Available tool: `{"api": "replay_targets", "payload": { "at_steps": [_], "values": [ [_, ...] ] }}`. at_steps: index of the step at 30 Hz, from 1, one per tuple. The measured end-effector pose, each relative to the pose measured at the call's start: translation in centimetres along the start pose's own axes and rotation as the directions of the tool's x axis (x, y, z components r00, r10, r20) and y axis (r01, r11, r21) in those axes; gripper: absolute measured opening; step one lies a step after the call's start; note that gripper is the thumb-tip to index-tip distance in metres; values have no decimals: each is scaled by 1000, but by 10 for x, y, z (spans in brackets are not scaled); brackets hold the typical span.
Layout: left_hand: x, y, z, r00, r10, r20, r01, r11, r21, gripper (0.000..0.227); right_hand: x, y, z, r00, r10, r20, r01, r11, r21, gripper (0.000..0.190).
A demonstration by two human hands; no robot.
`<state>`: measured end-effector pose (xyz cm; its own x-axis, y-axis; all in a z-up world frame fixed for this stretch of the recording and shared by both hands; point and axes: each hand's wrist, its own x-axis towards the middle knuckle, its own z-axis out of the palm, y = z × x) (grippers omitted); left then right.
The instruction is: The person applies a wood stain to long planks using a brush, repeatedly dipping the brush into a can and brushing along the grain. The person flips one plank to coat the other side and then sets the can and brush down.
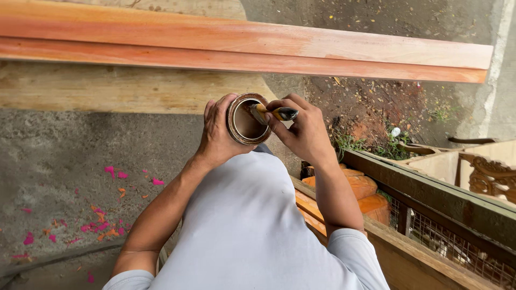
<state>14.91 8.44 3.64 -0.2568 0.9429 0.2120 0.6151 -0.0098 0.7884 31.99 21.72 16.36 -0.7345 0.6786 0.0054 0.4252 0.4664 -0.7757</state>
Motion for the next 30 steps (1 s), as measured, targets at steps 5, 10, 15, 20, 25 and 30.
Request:
{"api": "replay_targets", "payload": {
  "at_steps": [5, 10, 15, 20, 25, 30],
  "values": [
    [31, -14, -2, 999, 37, -25, -39, 996, -75, 121, 7, 22, -14, 987, 77, -139, -56, 986, 156, 12],
    [39, -35, -9, 999, 27, -36, -30, 996, -83, 122, -7, 66, -10, 929, 328, -173, -184, 812, 554, 14],
    [39, -41, -27, 983, -170, -72, 160, 980, -122, 118, 3, 134, 4, 851, 475, -224, -176, 660, 731, 23],
    [39, -50, -33, 968, -226, -106, 187, 939, -288, 111, 28, 240, 2, 726, 594, -346, -214, 673, 708, 31],
    [46, -42, -34, 951, -224, -214, 194, 969, -150, 107, 6, 350, -70, 530, 641, -554, -382, 764, 519, 36],
    [45, -28, -34, 890, -366, -272, 269, 903, -336, 102, -38, 417, -136, 522, 392, -758, -421, 891, 171, 18]
  ]
}}
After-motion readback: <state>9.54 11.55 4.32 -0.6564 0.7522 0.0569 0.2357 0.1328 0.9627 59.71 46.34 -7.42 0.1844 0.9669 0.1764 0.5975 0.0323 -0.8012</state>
